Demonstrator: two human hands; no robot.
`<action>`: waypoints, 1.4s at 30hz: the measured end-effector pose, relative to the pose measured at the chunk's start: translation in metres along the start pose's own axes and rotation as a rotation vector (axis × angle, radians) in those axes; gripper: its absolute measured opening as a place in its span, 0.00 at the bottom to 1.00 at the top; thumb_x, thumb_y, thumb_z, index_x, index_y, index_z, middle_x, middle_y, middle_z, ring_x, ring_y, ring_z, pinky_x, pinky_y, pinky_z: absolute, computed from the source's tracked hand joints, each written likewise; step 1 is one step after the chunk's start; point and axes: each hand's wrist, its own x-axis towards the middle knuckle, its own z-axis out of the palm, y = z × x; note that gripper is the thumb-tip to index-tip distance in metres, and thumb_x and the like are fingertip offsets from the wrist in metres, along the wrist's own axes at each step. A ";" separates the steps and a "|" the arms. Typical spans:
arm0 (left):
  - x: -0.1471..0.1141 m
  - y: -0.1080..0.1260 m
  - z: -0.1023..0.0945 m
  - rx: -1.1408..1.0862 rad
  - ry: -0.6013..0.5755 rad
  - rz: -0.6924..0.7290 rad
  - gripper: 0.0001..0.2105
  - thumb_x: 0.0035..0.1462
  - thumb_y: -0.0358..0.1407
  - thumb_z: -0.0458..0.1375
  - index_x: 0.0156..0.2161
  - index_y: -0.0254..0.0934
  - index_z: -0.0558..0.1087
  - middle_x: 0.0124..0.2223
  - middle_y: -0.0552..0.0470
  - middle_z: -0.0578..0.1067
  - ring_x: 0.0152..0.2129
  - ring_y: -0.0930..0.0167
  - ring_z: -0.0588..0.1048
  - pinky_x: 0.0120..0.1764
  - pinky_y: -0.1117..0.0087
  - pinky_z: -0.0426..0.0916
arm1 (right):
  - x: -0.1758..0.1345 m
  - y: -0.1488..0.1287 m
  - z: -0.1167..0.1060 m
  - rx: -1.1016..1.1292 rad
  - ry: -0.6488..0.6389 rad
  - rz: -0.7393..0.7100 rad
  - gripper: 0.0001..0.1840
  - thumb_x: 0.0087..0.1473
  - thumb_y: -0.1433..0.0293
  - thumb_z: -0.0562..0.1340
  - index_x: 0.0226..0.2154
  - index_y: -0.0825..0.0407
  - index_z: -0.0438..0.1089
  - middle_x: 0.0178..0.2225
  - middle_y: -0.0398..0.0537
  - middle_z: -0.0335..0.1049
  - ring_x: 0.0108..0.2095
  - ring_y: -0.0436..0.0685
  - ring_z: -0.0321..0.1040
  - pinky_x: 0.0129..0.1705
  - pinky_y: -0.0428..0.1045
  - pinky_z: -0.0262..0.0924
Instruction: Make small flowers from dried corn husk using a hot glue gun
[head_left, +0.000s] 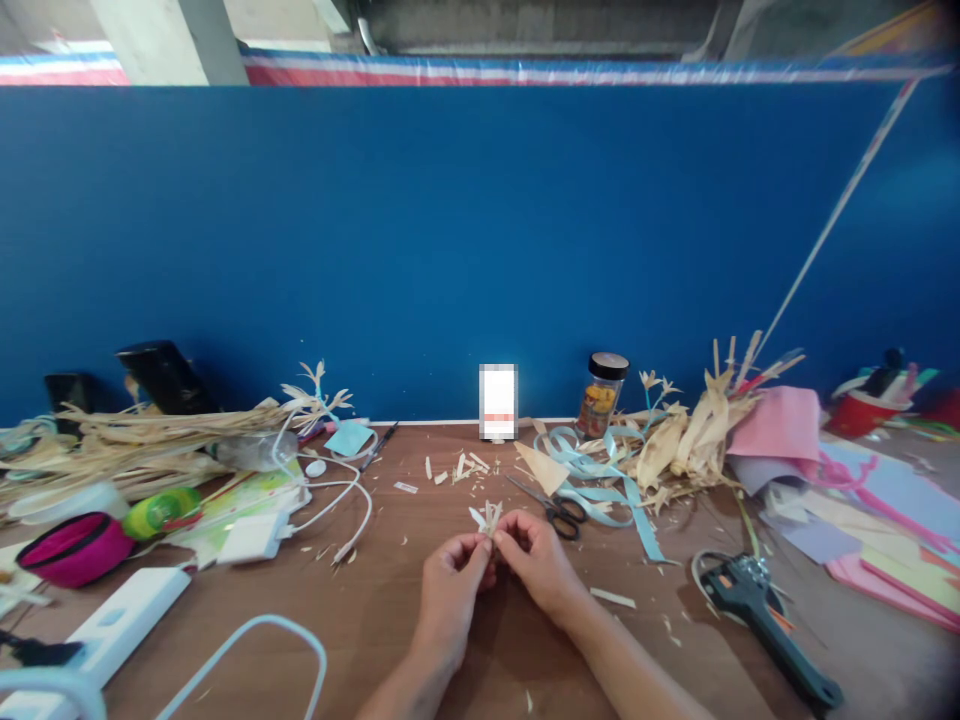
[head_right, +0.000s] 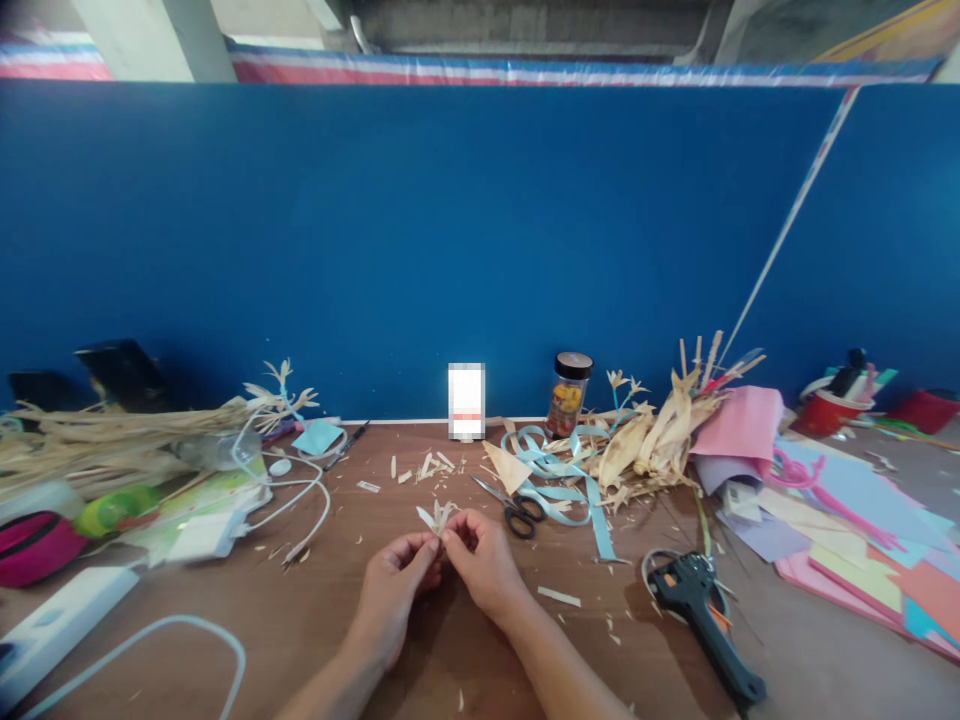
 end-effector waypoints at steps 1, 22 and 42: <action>0.000 0.000 0.000 0.002 0.000 0.003 0.11 0.43 0.40 0.59 0.28 0.32 0.72 0.22 0.54 0.71 0.19 0.78 0.67 0.24 0.78 0.64 | 0.000 0.000 0.000 -0.001 -0.002 0.003 0.07 0.47 0.67 0.56 0.23 0.55 0.62 0.20 0.39 0.60 0.22 0.47 0.56 0.24 0.42 0.52; 0.001 0.000 0.000 -0.028 -0.021 -0.019 0.12 0.42 0.41 0.60 0.29 0.32 0.73 0.24 0.53 0.73 0.19 0.77 0.68 0.24 0.78 0.64 | -0.001 0.003 0.000 0.076 -0.012 0.071 0.11 0.47 0.62 0.57 0.25 0.54 0.64 0.19 0.40 0.62 0.19 0.46 0.56 0.20 0.42 0.52; 0.000 0.002 0.000 -0.027 0.005 -0.006 0.15 0.40 0.40 0.60 0.33 0.32 0.74 0.25 0.51 0.74 0.21 0.75 0.69 0.24 0.77 0.65 | -0.001 0.001 0.002 0.087 -0.012 0.066 0.11 0.46 0.62 0.58 0.25 0.54 0.63 0.19 0.39 0.61 0.20 0.47 0.57 0.21 0.41 0.53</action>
